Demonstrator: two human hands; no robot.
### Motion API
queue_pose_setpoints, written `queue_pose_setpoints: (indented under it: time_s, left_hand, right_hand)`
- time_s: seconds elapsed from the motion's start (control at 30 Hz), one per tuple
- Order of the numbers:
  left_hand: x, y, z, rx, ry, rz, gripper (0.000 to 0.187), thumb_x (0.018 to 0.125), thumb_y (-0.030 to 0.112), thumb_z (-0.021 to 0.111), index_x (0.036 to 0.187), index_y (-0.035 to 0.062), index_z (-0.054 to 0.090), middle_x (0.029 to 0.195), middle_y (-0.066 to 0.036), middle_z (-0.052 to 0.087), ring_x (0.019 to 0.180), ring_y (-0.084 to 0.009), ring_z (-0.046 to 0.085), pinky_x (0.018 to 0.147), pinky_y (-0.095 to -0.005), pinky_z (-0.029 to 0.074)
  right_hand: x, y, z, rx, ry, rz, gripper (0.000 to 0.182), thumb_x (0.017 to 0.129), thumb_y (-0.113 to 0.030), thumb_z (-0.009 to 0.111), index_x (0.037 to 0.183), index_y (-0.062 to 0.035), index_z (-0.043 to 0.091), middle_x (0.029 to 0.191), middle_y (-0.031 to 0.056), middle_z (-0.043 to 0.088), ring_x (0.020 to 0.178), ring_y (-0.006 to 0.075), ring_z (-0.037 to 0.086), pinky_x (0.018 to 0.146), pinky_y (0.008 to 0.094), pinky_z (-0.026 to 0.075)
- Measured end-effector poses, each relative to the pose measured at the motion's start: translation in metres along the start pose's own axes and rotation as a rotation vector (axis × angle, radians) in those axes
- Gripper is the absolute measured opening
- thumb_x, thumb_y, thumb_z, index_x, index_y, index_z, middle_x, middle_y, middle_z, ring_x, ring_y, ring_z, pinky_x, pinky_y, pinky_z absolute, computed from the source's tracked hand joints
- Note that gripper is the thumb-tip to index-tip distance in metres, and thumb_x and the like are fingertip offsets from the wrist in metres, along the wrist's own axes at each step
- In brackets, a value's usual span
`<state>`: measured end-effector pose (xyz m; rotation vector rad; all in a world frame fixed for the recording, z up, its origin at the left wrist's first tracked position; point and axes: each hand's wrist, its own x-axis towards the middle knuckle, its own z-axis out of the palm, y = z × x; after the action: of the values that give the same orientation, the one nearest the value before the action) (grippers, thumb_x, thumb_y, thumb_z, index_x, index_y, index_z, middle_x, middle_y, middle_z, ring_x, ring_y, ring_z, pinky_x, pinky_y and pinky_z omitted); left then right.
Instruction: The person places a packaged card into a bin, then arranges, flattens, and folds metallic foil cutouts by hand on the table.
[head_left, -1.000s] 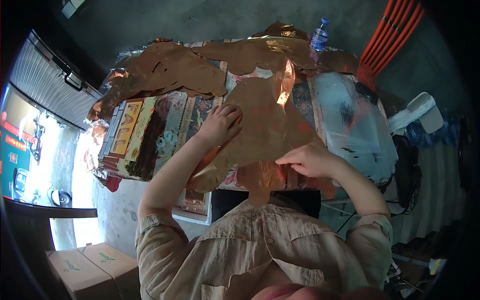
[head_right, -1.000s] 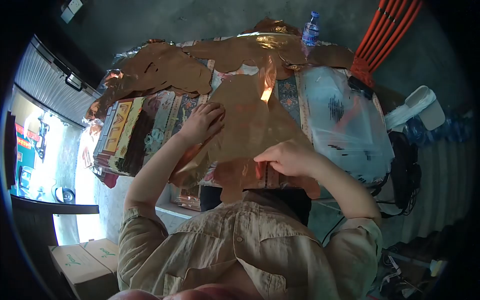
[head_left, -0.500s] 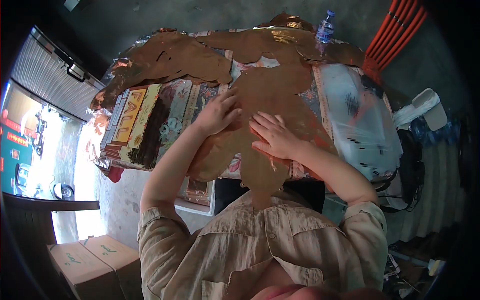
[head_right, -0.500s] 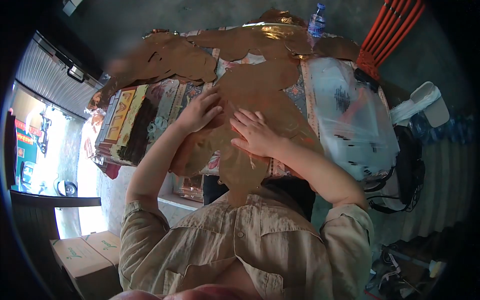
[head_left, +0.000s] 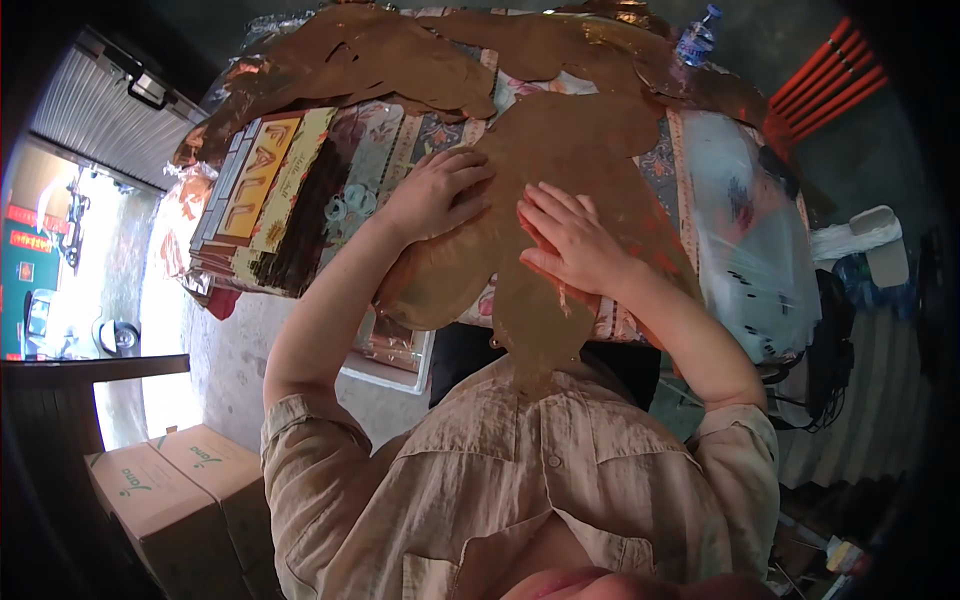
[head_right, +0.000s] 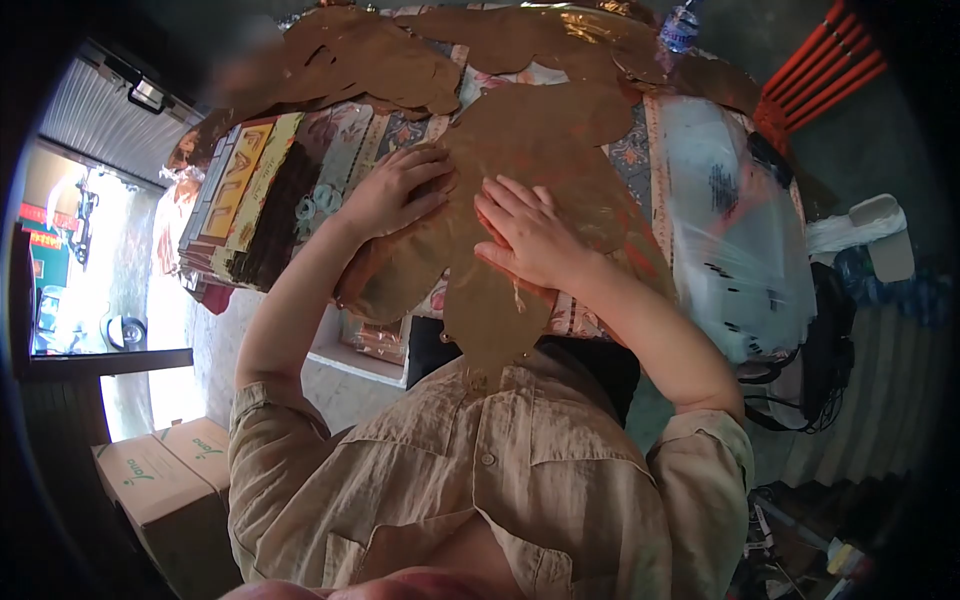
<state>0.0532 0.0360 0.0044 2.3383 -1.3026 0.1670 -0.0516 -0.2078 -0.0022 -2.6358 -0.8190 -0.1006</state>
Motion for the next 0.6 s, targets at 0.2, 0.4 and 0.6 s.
queue_pose_setpoints:
  time_s: [0.2,0.4,0.6]
  left_hand:
    - [-0.0012,-0.0044,0.0054,0.041,0.032,0.019,0.041,0.084,0.030,0.064,0.119,0.0096,0.061,0.128,-0.010,0.055,0.124,-0.0296,0.047,0.103,-0.0412,0.037]
    - [-0.0021,-0.0059,0.0076,0.043,0.030,0.009,0.041,0.084,0.031,0.064,0.119,0.0100,0.061,0.128,-0.010,0.055,0.124,-0.0293,0.047,0.102,-0.0418,0.037]
    - [-0.0006,-0.0050,0.0020,-0.032,0.048,-0.018,0.042,0.084,0.028,0.065,0.120,0.0085,0.060,0.129,-0.012,0.054,0.121,-0.0305,0.050,0.100,-0.0407,0.039]
  right_hand:
    - [-0.0022,-0.0017,0.0029,-0.051,0.020,0.018,0.060,0.088,-0.037,0.059,0.135,-0.0029,0.045,0.145,0.0161,0.038,0.137,0.0305,0.031,0.108,0.0443,0.025]
    - [-0.0003,-0.0030,0.0058,-0.059,0.059,-0.012,0.059,0.089,-0.037,0.058,0.135,-0.0023,0.045,0.144,0.0166,0.039,0.136,0.0308,0.033,0.107,0.0433,0.026]
    - [-0.0013,-0.0024,0.0075,-0.066,0.078,-0.014,0.060,0.088,-0.038,0.059,0.134,-0.0022,0.045,0.144,0.0172,0.039,0.136,0.0312,0.033,0.107,0.0447,0.026]
